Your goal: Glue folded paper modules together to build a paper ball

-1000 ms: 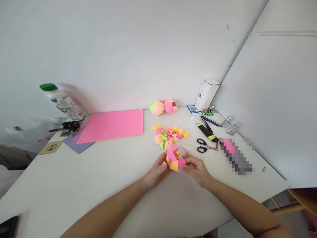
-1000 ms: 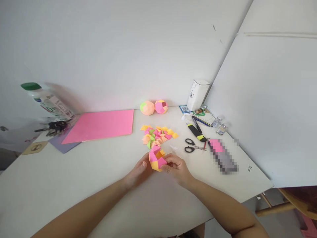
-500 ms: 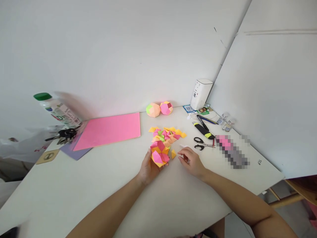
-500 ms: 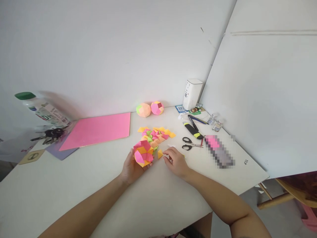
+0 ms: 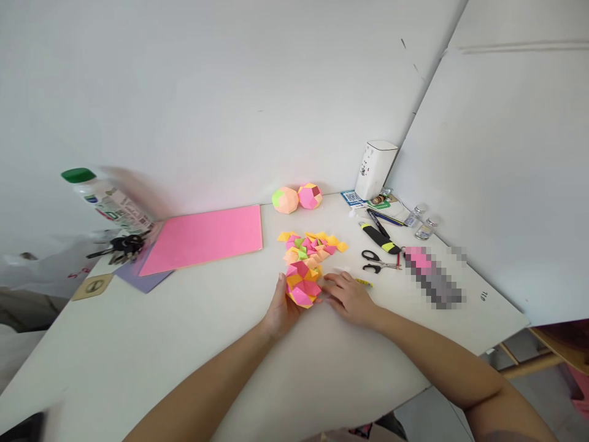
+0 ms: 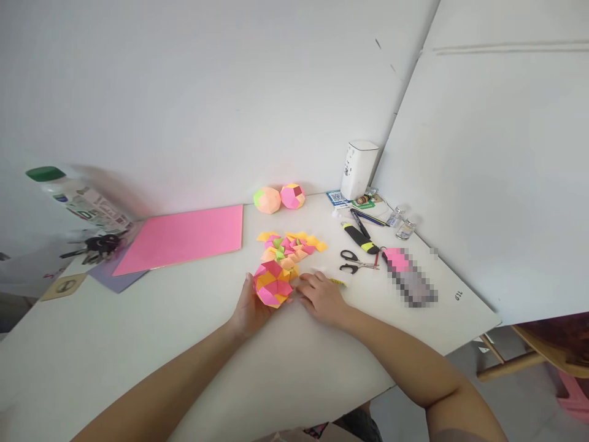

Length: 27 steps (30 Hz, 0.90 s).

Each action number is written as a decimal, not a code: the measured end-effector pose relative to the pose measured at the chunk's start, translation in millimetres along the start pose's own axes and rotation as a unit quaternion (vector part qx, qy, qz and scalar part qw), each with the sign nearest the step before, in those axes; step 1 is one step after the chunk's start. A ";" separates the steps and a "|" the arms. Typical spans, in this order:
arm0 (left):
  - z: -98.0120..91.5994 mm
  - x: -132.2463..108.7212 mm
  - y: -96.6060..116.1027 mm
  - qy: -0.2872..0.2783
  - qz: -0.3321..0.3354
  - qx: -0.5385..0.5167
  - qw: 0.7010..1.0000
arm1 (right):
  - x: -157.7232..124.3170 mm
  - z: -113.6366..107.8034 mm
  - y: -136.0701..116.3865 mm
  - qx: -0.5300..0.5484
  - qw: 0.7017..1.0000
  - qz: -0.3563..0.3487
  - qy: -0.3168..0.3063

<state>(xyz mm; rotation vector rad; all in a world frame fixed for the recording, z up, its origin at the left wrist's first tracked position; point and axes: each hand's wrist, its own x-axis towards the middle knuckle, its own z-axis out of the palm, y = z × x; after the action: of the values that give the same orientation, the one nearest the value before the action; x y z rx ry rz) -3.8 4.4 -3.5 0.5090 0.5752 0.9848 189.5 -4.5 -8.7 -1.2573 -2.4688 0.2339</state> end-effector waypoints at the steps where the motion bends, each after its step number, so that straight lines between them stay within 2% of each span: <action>1: 0.6 -0.1 0.0 0.008 0.003 -0.010 1.000 | -0.1 0.2 -0.2 0.003 1.000 0.000 0.004; 7: 4.1 -0.6 1.2 0.034 0.010 -0.044 0.998 | 3.0 2.5 1.2 0.004 1.000 0.011 0.023; 13: 4.7 0.5 2.8 0.013 0.004 -0.055 0.998 | 7.0 5.0 4.5 -0.023 0.999 -0.035 -0.020; 17: 4.6 0.9 2.4 0.022 -0.002 -0.056 0.998 | 5.4 1.5 4.3 -0.013 0.999 -0.039 -0.022; 22: 4.8 1.1 1.6 0.036 -0.001 -0.070 0.997 | 4.3 -0.1 5.5 0.047 0.997 -0.050 0.036; 27: 2.5 2.2 0.8 0.040 0.012 -0.054 0.998 | 2.2 2.5 6.5 0.120 0.985 0.025 0.121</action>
<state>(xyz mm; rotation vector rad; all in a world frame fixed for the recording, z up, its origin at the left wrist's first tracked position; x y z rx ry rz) -1.7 6.3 -1.7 0.3821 0.5850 1.0573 192.2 1.1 -12.5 -1.1710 -2.1356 0.3573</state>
